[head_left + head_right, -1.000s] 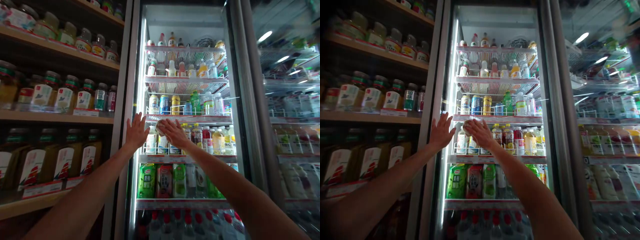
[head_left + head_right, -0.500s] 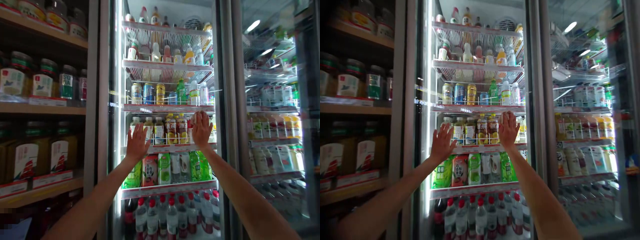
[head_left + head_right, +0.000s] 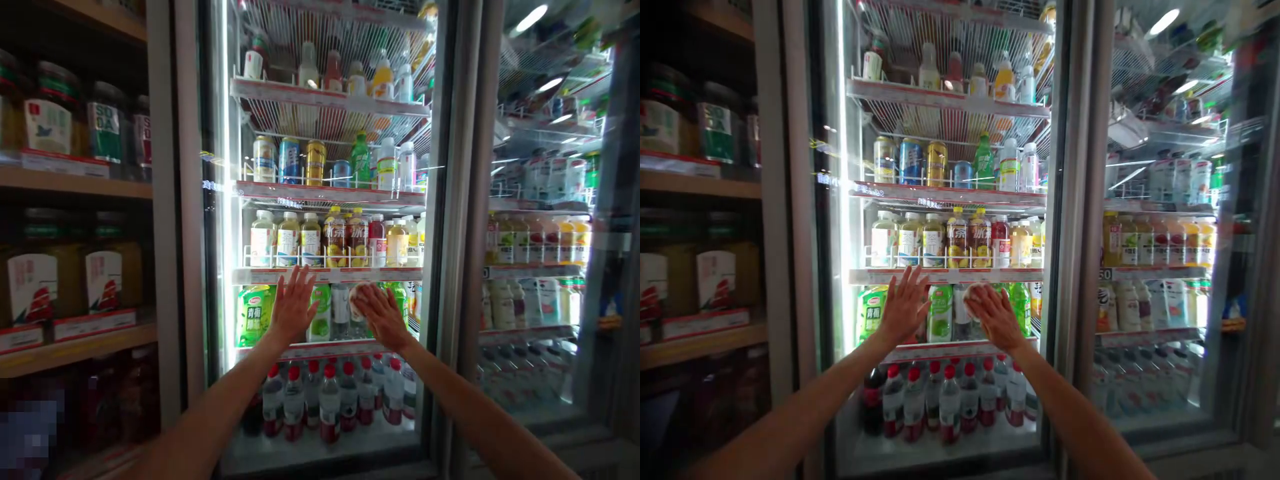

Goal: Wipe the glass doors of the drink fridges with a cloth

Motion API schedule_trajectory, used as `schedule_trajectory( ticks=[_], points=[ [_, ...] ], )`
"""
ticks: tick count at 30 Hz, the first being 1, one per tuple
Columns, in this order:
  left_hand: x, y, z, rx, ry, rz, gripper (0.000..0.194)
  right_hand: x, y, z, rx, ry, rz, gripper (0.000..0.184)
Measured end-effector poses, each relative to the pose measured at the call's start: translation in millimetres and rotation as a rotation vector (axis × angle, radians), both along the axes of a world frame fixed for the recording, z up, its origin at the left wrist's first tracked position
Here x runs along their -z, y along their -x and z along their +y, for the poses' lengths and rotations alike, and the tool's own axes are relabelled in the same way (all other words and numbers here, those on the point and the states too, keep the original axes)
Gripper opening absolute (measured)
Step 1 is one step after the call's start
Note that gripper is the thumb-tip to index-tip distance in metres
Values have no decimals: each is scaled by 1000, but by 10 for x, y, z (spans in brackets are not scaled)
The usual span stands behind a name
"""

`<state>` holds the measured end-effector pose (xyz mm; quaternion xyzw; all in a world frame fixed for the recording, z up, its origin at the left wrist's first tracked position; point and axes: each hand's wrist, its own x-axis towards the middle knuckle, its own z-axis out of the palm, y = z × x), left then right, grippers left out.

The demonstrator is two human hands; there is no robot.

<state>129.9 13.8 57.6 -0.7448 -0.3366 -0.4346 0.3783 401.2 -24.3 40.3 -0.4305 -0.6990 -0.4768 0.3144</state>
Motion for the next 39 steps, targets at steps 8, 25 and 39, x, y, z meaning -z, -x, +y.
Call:
schedule_trajectory(
  ticks=[8,25,39],
  points=[
    [404,9,-67,20,-8,26,55,220,254,87,30,-189,255,52],
    [972,761,-175,-124,133,-6,49,696,1185,113,-130,50,-133,58],
    [1436,1615,-287,-323,255,-166,52,1011,2031,263,-156,109,-35,58]
  ],
)
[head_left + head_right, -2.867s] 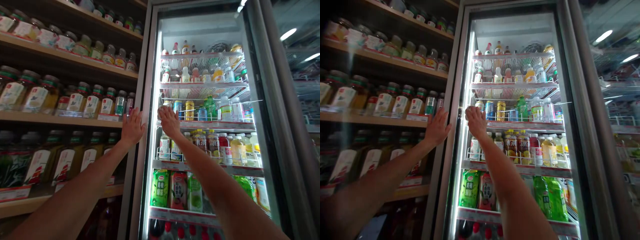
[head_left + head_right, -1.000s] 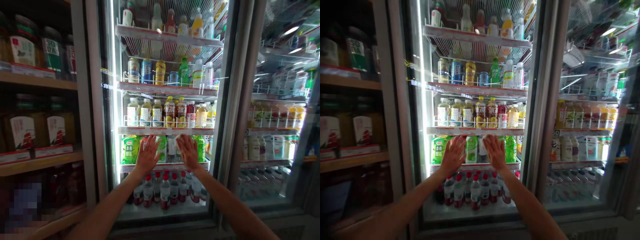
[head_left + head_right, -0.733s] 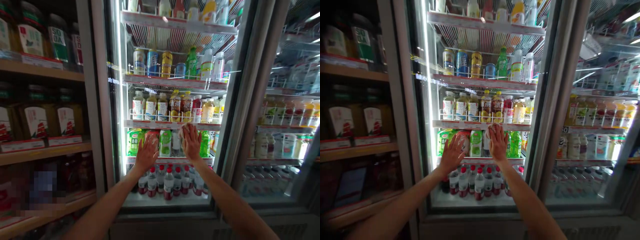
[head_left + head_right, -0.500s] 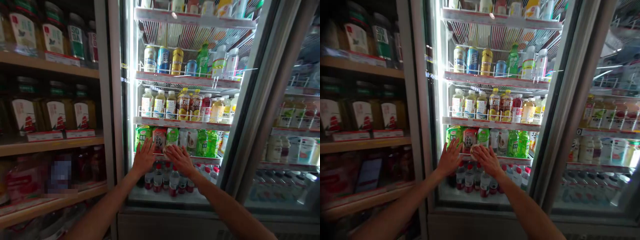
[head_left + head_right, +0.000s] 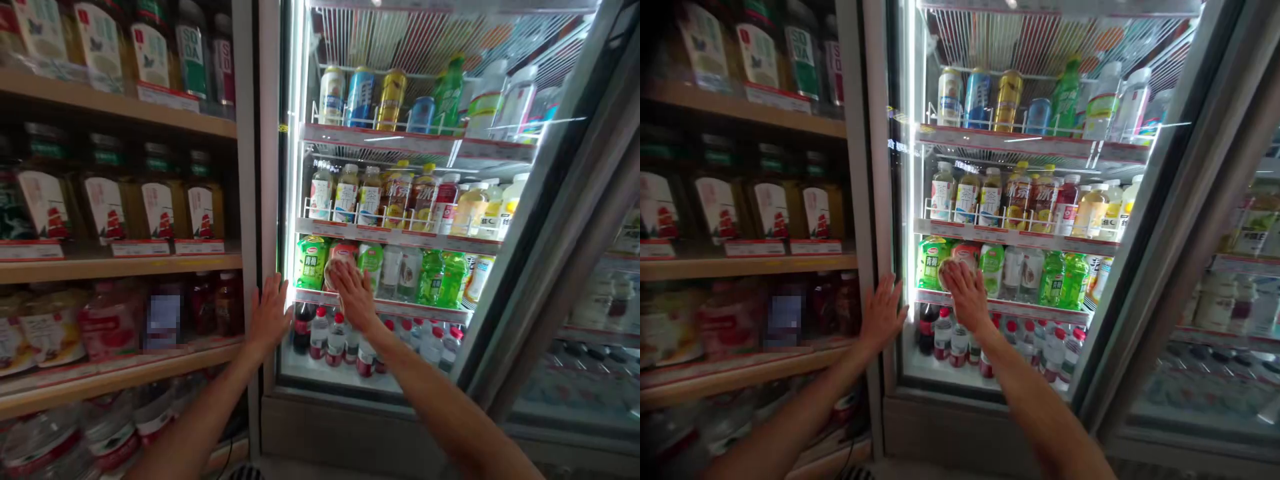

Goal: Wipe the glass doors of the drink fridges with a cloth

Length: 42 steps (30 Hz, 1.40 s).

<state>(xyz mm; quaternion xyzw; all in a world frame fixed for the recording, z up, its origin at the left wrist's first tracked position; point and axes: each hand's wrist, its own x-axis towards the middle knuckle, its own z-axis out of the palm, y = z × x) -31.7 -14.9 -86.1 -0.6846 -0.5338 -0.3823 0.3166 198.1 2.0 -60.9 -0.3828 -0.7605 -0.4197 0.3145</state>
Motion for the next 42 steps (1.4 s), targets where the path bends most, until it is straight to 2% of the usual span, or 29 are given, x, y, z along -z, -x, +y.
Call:
schedule_trajectory(
  ticks=[2,6,8,12,17,22,24,27,32,37,40,42],
  points=[
    [85,66,-19,-10,27,0,53,27,125,8,-10,27,6,61],
    [234,216,-50,-31,74,16,54,290,329,-6,-167,85,-283,61],
    [276,304,-53,-53,82,11,54,325,450,5,-177,93,-271,60],
    [297,420,-65,-77,81,-3,55,299,730,63,-126,85,-98,60],
    [302,469,-116,-50,44,7,55,538,851,98,-264,95,-332,55],
    [308,455,-132,-28,35,-2,59,518,647,93,-168,100,-189,61],
    [304,401,-132,-26,38,9,58,511,501,70,-170,81,-211,61],
    [298,280,-130,-15,38,28,57,498,271,24,-173,51,-241,57],
    [305,34,-123,29,25,25,58,450,-57,-85,2,58,-3,58],
    [264,-223,-140,97,16,53,55,544,-393,-190,2,67,-53,56],
    [210,-384,-160,114,9,68,55,468,-565,-192,121,5,154,56],
    [183,-498,-174,123,8,84,55,477,-669,-198,177,-41,280,58]
  ],
)
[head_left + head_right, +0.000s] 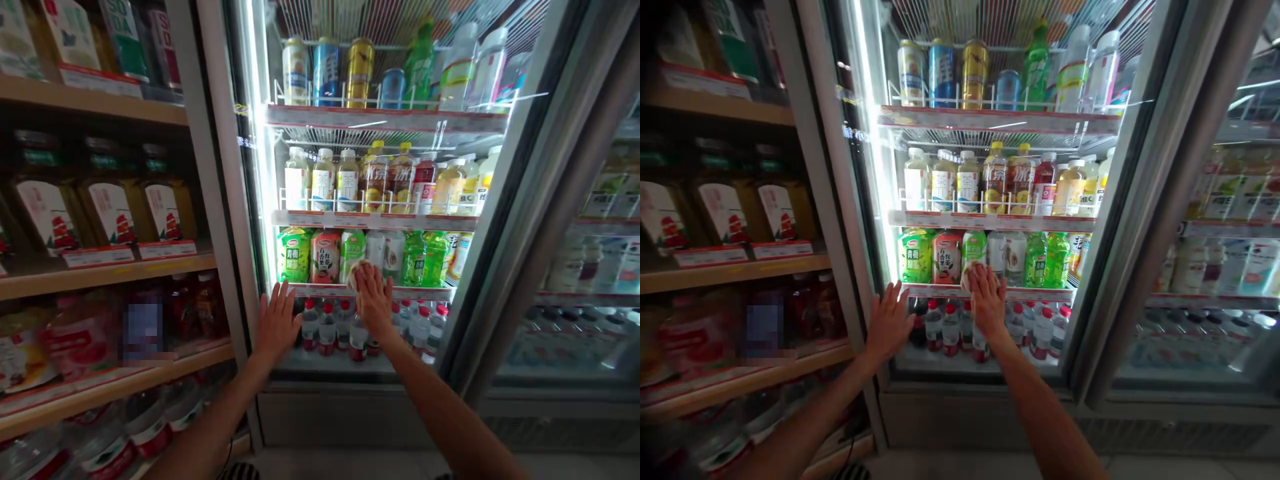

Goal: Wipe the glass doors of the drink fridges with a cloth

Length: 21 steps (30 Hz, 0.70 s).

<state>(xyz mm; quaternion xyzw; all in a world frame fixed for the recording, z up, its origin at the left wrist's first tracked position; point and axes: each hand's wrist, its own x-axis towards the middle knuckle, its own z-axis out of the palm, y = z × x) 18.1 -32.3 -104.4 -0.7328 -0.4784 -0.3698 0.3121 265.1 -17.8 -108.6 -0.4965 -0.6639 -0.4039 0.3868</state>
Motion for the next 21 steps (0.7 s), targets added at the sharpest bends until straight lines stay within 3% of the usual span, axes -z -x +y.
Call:
schedule_trajectory(
  ticks=[6,11,16,21],
  points=[
    [-41,-292,-30,65,-27,71,56,331,-324,-68,-44,3,-83,62],
    [-96,-493,-25,104,-37,69,54,235,-545,-66,67,-65,121,64],
    [-141,-658,4,153,-53,88,58,356,-777,-130,54,-46,67,67],
    [-240,-843,36,182,-81,82,59,102,-1024,-49,111,-139,198,67]
  ],
)
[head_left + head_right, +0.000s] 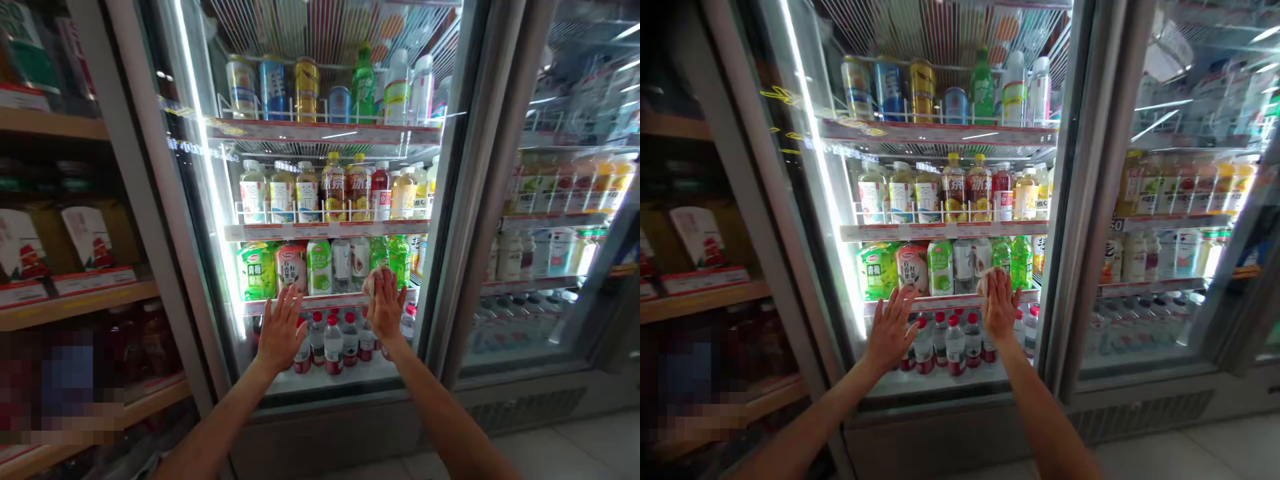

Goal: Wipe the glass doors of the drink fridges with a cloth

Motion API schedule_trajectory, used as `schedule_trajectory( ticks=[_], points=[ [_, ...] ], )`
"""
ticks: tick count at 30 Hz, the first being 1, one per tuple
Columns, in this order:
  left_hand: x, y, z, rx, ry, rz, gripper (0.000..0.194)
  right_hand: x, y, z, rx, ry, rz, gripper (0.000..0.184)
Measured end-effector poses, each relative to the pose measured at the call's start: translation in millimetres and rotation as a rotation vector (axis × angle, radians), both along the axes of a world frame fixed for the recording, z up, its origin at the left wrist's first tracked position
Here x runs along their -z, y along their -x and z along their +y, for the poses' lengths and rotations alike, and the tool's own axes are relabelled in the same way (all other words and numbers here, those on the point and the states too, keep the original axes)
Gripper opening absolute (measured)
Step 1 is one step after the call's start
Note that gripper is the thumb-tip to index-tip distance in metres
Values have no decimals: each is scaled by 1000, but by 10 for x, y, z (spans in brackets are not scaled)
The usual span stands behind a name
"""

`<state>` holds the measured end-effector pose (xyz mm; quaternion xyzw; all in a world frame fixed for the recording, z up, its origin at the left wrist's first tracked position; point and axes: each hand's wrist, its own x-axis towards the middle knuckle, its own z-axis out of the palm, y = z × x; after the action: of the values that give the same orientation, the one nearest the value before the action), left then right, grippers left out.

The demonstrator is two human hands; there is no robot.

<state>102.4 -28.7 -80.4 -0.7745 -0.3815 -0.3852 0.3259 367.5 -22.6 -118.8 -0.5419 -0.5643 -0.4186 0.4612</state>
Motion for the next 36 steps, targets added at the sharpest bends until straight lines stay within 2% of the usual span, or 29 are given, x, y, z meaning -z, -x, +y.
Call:
schedule_trajectory(
  ticks=[2,6,11,16,18,20,23,28,33,34,36],
  points=[
    [-38,-81,9,12,-9,6,58,-31,-67,14,19,-35,26,66],
    [-108,-198,51,41,-26,19,58,21,-226,-18,44,-17,-3,64],
    [-214,-302,125,57,-54,-10,59,-188,-532,-3,147,-98,182,62],
    [-309,-354,156,70,-83,6,62,-182,-803,-20,157,-95,206,61],
    [-354,-354,171,70,-99,-6,63,-285,-888,-13,142,-120,246,60],
    [-399,-353,192,66,-101,-31,64,-470,-926,14,135,-180,310,58],
    [-447,-350,224,67,-85,-59,65,-688,-842,57,127,-225,328,59],
    [-495,-305,252,63,-93,-84,64,-769,-615,62,21,-93,45,59],
    [-561,-177,267,33,-105,-117,61,-1014,-437,107,102,-216,361,60],
    [-568,-150,270,29,-108,-119,61,-1030,-354,117,82,-205,317,61],
    [-571,-95,276,23,-119,-126,62,-1013,-173,129,-7,-115,76,62]
  ],
)
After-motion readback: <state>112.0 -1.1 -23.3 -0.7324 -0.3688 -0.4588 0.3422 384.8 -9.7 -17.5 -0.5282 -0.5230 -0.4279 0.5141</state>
